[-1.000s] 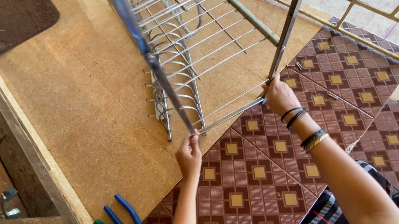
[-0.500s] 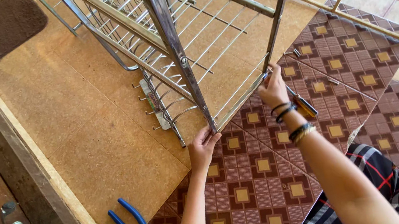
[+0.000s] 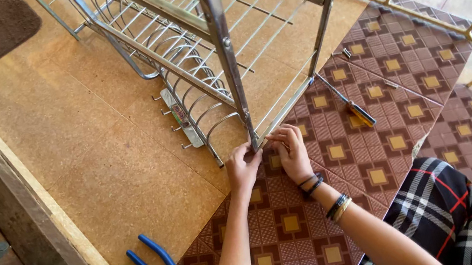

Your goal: The person assembles a stainless steel dish rack by attaching wire shelves and vertical supports to the frame. They use a screwdriver to tighten screws at multiple joints, repositioning the rack to access different connection points.

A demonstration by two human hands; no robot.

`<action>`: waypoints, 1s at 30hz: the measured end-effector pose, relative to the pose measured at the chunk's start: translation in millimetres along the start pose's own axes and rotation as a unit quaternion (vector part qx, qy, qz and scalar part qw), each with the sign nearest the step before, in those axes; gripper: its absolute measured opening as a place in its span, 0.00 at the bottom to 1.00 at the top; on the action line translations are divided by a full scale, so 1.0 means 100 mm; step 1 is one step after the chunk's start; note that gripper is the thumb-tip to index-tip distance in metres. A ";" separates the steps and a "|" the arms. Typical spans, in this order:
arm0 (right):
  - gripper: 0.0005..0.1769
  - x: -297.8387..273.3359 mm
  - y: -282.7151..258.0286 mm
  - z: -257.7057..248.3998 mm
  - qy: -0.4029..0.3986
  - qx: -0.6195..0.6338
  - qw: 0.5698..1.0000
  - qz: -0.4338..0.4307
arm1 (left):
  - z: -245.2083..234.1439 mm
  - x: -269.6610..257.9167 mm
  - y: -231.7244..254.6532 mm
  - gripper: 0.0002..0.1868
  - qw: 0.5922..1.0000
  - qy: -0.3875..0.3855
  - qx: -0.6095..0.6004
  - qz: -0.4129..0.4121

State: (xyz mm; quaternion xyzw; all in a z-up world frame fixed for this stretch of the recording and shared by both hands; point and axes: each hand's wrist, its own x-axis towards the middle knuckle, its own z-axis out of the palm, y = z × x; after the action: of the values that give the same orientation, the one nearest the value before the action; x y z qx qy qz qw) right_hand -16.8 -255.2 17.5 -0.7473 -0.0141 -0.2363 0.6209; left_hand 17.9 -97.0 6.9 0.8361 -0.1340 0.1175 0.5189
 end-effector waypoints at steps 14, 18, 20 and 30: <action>0.12 -0.06 0.03 -0.03 0.006 0.127 0.991 0.040 | -0.11 0.14 0.07 0.22 0.992 -0.104 -0.050 -0.040; 0.13 -0.09 -0.16 -0.04 0.017 -0.099 0.991 0.083 | -0.22 0.24 -0.07 0.29 0.970 -0.206 -0.127 -0.020; 0.13 -0.14 -0.32 0.00 -0.004 -0.159 0.987 0.024 | -0.29 0.27 -0.15 0.35 0.944 -0.253 -0.208 -0.029; 0.15 -0.27 -0.65 0.29 -0.181 -0.356 0.846 -0.354 | -0.47 0.33 -0.15 0.22 0.946 -0.235 -0.210 -0.079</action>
State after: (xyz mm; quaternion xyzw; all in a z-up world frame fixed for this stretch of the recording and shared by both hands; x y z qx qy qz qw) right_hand -51.4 -206.3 63.9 -0.8909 -0.3048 -0.2889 0.1729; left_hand 51.0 -51.9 26.2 0.7200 -0.2069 -0.1544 0.6442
